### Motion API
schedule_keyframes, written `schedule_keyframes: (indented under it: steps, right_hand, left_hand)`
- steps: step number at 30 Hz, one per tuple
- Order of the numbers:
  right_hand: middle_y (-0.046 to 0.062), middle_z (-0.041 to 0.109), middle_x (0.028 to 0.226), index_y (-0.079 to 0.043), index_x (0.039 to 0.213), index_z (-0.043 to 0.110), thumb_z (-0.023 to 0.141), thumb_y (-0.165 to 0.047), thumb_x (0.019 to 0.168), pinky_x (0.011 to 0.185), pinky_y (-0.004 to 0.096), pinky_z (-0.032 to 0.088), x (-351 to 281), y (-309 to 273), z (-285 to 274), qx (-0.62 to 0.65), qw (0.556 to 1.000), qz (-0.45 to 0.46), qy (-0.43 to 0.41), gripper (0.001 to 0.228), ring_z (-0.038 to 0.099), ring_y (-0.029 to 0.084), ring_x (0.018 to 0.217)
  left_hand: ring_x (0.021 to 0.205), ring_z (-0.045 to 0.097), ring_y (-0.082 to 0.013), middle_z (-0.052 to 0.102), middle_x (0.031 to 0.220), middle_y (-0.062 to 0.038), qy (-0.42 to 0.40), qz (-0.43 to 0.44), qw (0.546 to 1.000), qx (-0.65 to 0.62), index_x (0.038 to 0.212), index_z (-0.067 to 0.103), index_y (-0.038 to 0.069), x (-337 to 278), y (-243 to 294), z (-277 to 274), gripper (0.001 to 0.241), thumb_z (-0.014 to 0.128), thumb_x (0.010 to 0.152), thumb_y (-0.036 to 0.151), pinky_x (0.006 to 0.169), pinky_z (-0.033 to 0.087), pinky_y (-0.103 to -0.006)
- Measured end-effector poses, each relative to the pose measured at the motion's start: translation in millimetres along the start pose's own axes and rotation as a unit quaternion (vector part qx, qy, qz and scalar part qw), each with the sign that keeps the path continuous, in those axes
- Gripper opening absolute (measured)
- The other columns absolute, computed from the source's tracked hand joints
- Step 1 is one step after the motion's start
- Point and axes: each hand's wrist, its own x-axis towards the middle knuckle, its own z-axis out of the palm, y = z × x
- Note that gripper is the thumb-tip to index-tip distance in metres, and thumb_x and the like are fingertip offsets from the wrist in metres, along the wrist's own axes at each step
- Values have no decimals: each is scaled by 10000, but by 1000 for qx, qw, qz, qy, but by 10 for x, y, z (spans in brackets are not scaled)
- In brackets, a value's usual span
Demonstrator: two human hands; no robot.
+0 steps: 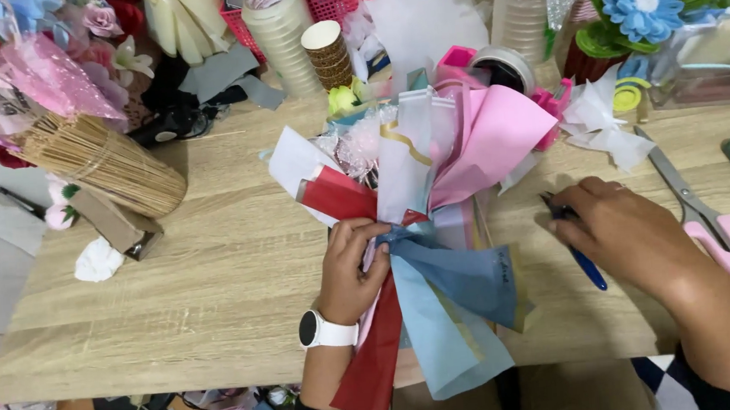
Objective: The person arranges and wraps a bouquet of artificial flowers using various sheets of colored paper, including red, blue, and pink. They secure the wrapping with a small blue clip and continue to adjust the layers of paper around the bouquet on a cluttered wooden table.
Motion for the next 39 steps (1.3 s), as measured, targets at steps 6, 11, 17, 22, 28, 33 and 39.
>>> schedule_keyframes:
  steps: [6,11,17,22,28,33,39]
  right_hand:
    - [142,603,1195,-125,1315,567,627,-437,887,829,532,544,88,265,465,-38,996,-27,78,533,605,396,1120]
    - [175,584,1291,-156,1395,532,601,-487,893,842,559,541,-145,82,64,58,993,78,64,605,599,426,1153]
    - [192,646,1290,-150,1385,645,562,-540,965,801,543,579,76,919,383,-52,971,157,175,579,648,424,1161]
    - [45,723,1251,-213,1242,775,615,-422,1103,930,386,549,81,638,225,-153,920,11,361,298,717,258,1132]
    - [157,738,1017,-86,1098,758,589,-114,975,852,465,616,305,-828,-84,324,891,-290,127,211,740,331,960]
    - [114,617,853,-94,930,638,645,-284,976,754,447,560,878,-1051,463,214,823,-517,95,195,688,367,821]
    - [56,597,948,-152,1006,639,652,-340,985,785,382,556,653,-1036,473,199,853,-460,143,189,666,298,892]
  left_hand:
    - [1002,591,-264,608,1063,-106,15,12,1000,8,1050,652,70,-14,-9,19,114,567,993,121,899,469,-366]
    - [992,584,-266,595,1036,-117,23,21,999,10,1022,640,65,-5,11,21,93,562,983,96,897,468,-370]
    - [1000,588,-264,598,1041,-108,29,25,999,7,1023,633,68,-24,3,19,77,569,984,88,898,467,-360]
    - [997,589,-260,600,1038,-102,26,22,999,9,1023,629,67,-30,20,24,77,569,987,98,884,470,-356]
    - [926,612,-348,597,941,-107,42,39,998,-20,968,640,75,-15,-53,46,76,670,911,35,806,508,-425]
    - [938,603,-347,583,946,-98,33,48,998,-4,978,620,83,-46,-128,65,45,634,947,53,825,502,-417]
    - [931,601,-334,580,942,-92,24,41,999,20,996,611,73,-39,-97,57,32,593,979,52,834,504,-421]
